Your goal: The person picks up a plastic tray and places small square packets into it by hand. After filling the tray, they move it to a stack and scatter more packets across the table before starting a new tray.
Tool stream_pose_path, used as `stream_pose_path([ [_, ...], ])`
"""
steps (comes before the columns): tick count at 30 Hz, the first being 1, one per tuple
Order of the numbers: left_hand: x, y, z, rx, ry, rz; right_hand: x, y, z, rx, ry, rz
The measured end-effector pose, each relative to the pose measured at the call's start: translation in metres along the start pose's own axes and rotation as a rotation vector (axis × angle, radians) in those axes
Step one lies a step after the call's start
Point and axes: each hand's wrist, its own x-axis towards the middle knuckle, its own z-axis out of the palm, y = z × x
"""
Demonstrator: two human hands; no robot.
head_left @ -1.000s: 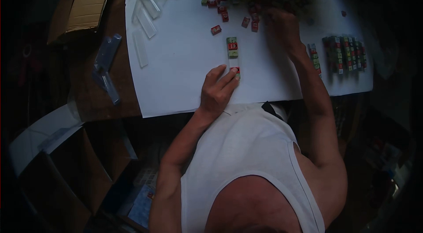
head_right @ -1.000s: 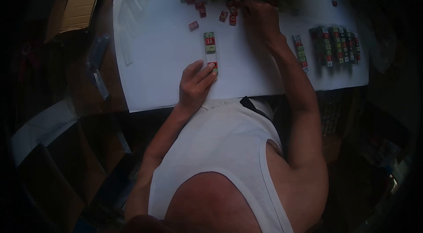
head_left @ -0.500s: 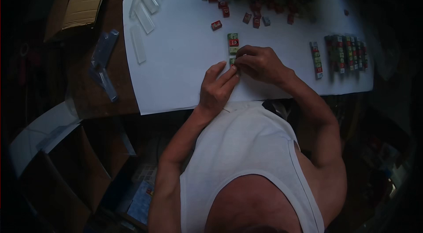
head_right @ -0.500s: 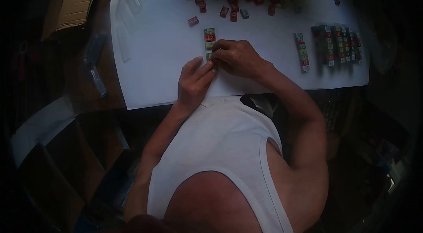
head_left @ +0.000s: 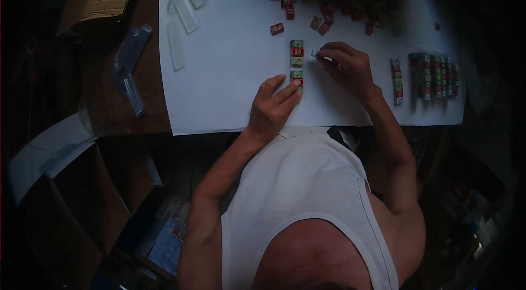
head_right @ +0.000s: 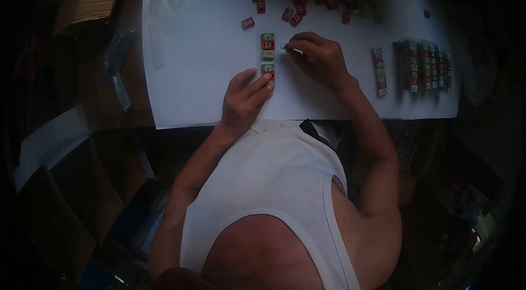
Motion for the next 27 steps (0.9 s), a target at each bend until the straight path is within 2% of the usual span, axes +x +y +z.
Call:
stream_pose_path([
  [2, 0.0, 0.0, -0.001, 0.001, 0.0, -0.003, -0.007, -0.016, 0.009, 0.092, -0.167, -0.107],
  [9, 0.0, 0.0, 0.002, 0.013, 0.007, 0.007, -0.008, -0.019, 0.034, 0.084, -0.14, -0.091],
  [15, 0.002, 0.001, 0.0, -0.013, 0.006, 0.006, -0.006, -0.02, 0.037, 0.15, -0.13, 0.022],
  [17, 0.0, 0.0, 0.0, -0.043, -0.008, 0.025, -0.004, -0.015, 0.032, 0.387, -0.137, 0.245],
  [18, -0.002, -0.001, 0.0, -0.069, -0.022, 0.042, -0.006, -0.015, 0.028, 0.384, -0.134, 0.247],
  [21, 0.004, 0.001, -0.002, -0.162, -0.022, 0.1, -0.012, -0.022, 0.021, 0.298, -0.046, 0.337],
  [23, 0.006, 0.001, -0.004, -0.193, -0.072, 0.122, -0.014, -0.036, 0.02, -0.109, -0.009, 0.22],
  [27, 0.008, -0.002, -0.005, -0.28, -0.202, 0.19, -0.01, -0.058, 0.023, -0.343, 0.026, 0.144],
])
